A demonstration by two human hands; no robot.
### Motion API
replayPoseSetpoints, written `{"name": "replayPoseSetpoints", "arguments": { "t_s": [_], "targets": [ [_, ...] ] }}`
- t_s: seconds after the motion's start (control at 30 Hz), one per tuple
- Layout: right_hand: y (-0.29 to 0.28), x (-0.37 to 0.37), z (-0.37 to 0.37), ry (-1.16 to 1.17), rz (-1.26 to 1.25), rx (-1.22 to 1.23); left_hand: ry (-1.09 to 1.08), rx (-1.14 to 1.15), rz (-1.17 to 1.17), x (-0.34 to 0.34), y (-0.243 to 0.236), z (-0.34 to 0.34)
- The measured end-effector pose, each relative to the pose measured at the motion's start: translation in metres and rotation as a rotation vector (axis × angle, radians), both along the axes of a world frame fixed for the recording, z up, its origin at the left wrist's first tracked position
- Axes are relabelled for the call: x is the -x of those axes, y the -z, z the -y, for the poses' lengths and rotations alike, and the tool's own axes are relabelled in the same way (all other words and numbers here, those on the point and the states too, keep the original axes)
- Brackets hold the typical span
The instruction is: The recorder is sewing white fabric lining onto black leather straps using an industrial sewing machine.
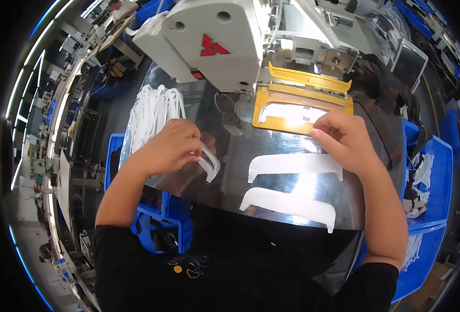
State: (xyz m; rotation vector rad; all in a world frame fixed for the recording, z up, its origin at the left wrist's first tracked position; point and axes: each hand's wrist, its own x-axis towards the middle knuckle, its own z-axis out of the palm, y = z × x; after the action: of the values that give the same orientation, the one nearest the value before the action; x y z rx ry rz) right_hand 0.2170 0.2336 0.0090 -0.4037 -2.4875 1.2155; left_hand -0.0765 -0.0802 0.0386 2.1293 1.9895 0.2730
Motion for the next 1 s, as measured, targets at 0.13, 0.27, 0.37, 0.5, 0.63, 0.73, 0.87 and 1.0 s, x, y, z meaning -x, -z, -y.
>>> {"name": "replayPoseSetpoints", "arguments": {
  "t_s": [0.13,0.27,0.37,0.5,0.63,0.73,0.87,1.0],
  "targets": [
    [0.002,0.0,0.0,-0.027,-0.008,0.023,-0.005,-0.106,0.069,-0.004,-0.018,-0.006],
    [-0.008,-0.003,0.013,-0.143,-0.042,-0.06,0.006,-0.127,0.094,-0.018,-0.046,-0.023],
    [-0.013,0.006,0.033,-0.24,-0.028,0.006,0.047,-0.204,0.056,-0.035,-0.053,-0.041],
    [-0.014,0.013,0.051,-0.331,0.101,0.11,0.067,-0.164,0.123,-0.057,-0.041,-0.062],
    [-0.009,0.016,0.056,-0.276,0.04,0.092,0.116,-0.222,0.124,-0.066,-0.021,-0.077],
    [-0.003,0.016,0.045,-0.281,0.094,0.102,0.025,-0.238,0.187,-0.065,-0.008,-0.08],
    [-0.005,0.014,0.039,-0.246,0.14,0.193,-0.11,-0.223,0.247,-0.064,-0.018,-0.076],
    [-0.006,0.008,0.028,-0.178,0.041,0.24,-0.203,-0.362,0.062,-0.055,-0.035,-0.048]
  ]
}}
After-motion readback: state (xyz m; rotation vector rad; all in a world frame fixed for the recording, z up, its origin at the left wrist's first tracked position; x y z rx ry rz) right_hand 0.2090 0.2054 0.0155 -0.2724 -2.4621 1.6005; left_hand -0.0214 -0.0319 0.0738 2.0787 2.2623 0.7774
